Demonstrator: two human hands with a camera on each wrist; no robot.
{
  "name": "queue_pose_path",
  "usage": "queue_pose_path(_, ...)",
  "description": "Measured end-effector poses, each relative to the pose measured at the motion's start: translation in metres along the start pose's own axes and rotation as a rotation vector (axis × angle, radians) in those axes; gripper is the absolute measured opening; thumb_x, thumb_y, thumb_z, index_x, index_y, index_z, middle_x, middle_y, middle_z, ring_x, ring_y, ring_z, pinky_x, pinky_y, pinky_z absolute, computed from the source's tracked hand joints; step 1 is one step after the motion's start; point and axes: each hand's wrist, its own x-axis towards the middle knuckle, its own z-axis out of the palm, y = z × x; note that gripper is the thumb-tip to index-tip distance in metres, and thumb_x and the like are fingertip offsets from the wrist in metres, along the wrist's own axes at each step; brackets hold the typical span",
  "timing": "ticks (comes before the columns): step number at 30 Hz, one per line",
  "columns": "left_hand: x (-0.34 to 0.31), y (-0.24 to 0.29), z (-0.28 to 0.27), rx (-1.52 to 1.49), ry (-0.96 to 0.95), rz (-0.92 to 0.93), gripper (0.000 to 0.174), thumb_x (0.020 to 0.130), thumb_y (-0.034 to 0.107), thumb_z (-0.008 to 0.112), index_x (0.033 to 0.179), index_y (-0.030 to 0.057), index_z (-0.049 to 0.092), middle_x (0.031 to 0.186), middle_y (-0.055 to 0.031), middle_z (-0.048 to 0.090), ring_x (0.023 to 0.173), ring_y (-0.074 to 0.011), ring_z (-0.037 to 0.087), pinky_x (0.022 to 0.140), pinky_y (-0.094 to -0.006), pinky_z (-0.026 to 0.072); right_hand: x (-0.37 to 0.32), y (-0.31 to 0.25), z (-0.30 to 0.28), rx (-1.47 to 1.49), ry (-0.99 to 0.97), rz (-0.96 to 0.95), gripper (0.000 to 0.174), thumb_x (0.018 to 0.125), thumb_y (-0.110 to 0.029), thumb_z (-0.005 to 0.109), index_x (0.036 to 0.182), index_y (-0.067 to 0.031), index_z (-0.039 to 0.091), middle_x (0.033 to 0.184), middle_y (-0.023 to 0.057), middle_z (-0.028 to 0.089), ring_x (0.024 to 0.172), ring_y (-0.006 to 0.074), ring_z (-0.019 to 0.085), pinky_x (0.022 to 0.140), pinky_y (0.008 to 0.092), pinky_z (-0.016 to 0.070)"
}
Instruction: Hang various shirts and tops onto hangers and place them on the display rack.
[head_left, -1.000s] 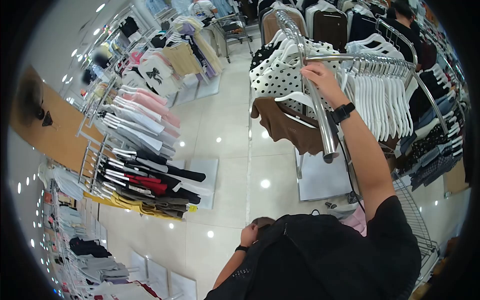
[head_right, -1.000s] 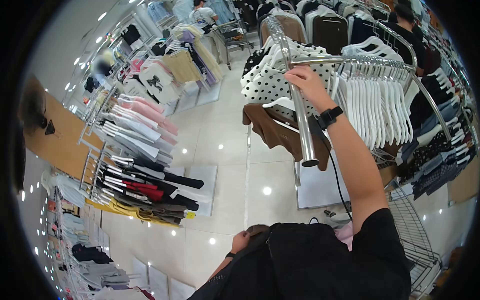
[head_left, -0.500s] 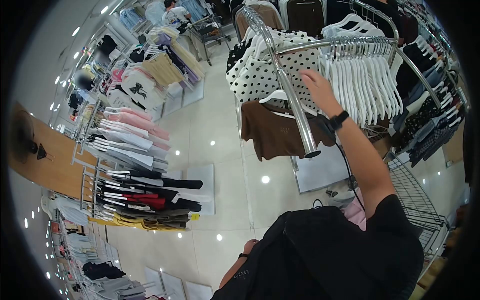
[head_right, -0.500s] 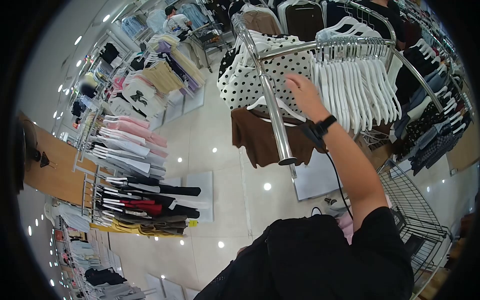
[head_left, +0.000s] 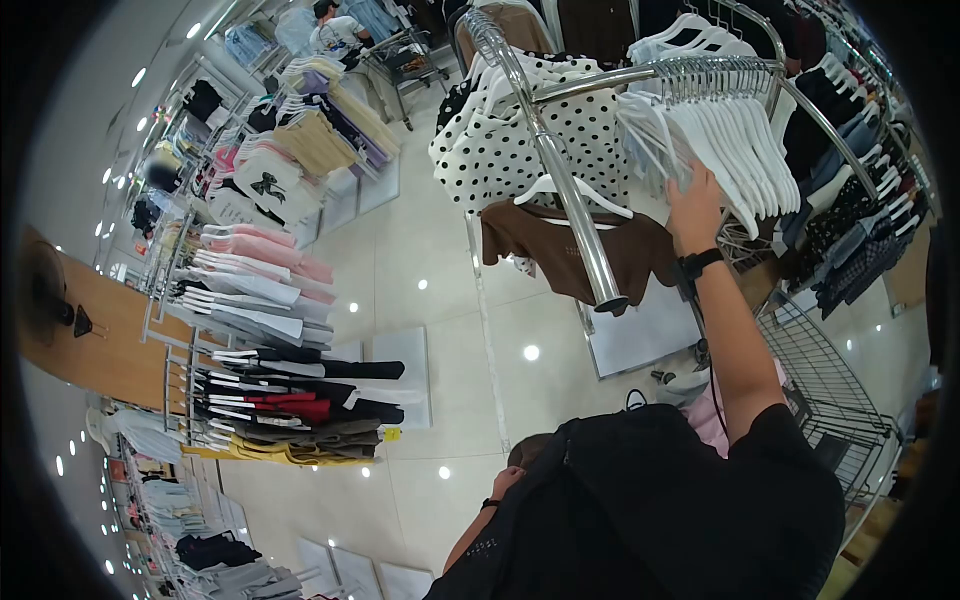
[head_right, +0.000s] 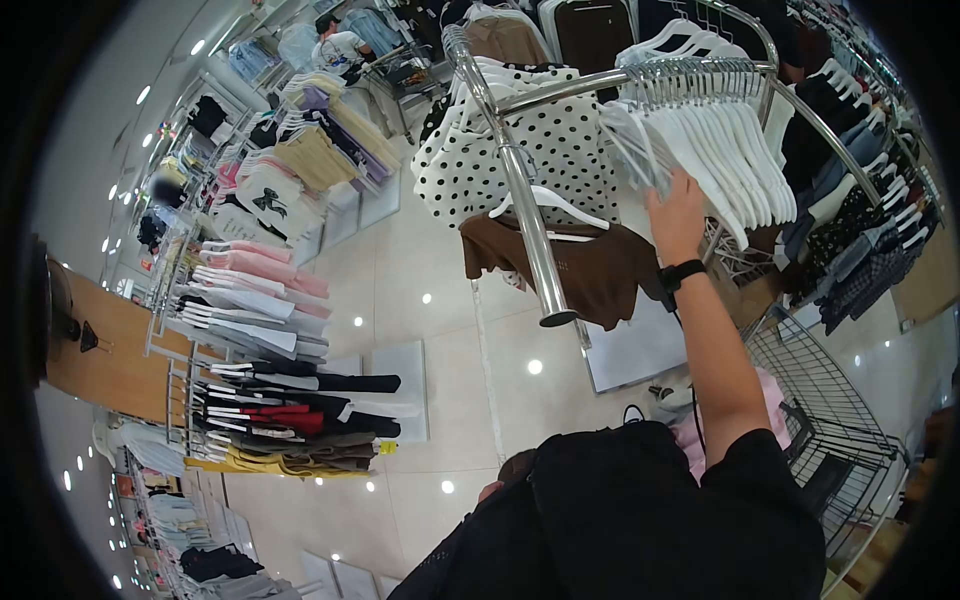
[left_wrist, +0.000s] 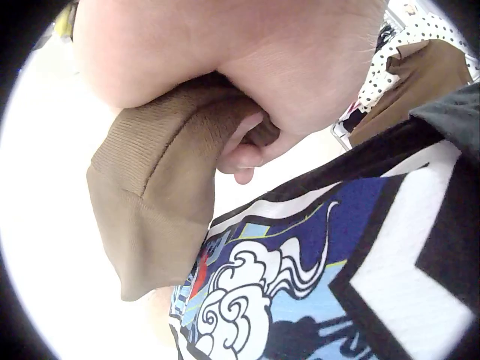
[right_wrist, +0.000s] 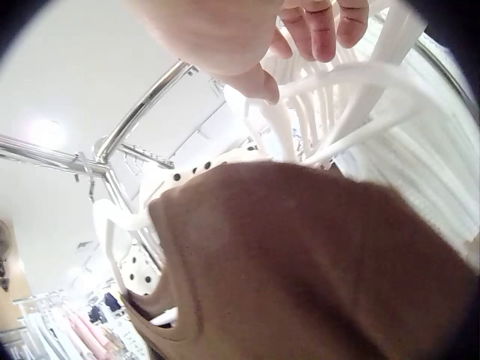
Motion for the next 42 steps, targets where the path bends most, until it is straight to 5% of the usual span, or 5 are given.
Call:
queue_pose_path(8,-0.008,0.004,-0.004,0.014,0.049,-0.032,0.036,0.096,0.042,0.061,0.106,0.0113,0.078,0.099,-0.0122,0.078,0.097,-0.0301,0.074,0.083,-0.0412,0.0567,0.014,0.021,-0.016,0.120,-0.342,0.173,0.033,0.099,-0.036,0.065,0.109,-0.0052,0.067,0.089,0.0196,0.071,0.084,0.0419,0.068,0.076,0.0481,0.0524)
queue_pose_path(23,0.015,-0.015,-0.022,0.203,-0.062,-0.044,0.045,0.091,0.048,0.063,0.104,0.0072,0.077,0.104,-0.0159,0.077,0.103,-0.0337,0.072,0.089,-0.0431,0.0567,-0.032,0.003,-0.090,0.190,-0.300,0.192,0.030,0.101,-0.027,0.064,0.112,0.0008,0.066,0.083,0.0195,0.068,0.073,0.0315,0.066,0.069,0.0395,0.0501)
queue_pose_path(38,0.090,0.006,-0.016,0.126,-0.306,0.190,0.036,0.094,0.037,0.058,0.103,0.0061,0.074,0.101,-0.0195,0.075,0.098,-0.0383,0.071,0.086,-0.0457,0.0549,-0.241,0.027,-0.199,0.076,-0.161,0.464,0.020,0.096,-0.019,0.068,0.093,0.0001,0.064,0.072,0.0052,0.055,0.066,0.0118,0.047,0.060,0.0322,0.0409)
queue_pose_path(41,0.112,0.036,-0.019,0.327,-0.253,0.749,0.032,0.096,0.032,0.058,0.102,0.0035,0.072,0.097,-0.0180,0.075,0.091,-0.0342,0.072,0.077,-0.0426,0.0550,-0.308,0.042,-0.222,0.068,-0.029,0.467,0.021,0.096,-0.018,0.070,0.088,-0.0026,0.059,0.070,0.0007,0.052,0.067,0.0102,0.047,0.059,0.0308,0.0398)
queue_pose_path(42,0.111,0.062,-0.016,-0.054,-0.284,0.426,0.029,0.099,0.030,0.060,0.099,0.0035,0.073,0.085,-0.0098,0.073,0.082,-0.0219,0.069,0.074,-0.0371,0.0537,-0.320,0.041,-0.232,0.052,-0.033,0.463,0.021,0.096,-0.018,0.070,0.088,-0.0026,0.059,0.070,0.0007,0.052,0.067,0.0102,0.047,0.059,0.0308,0.0398)
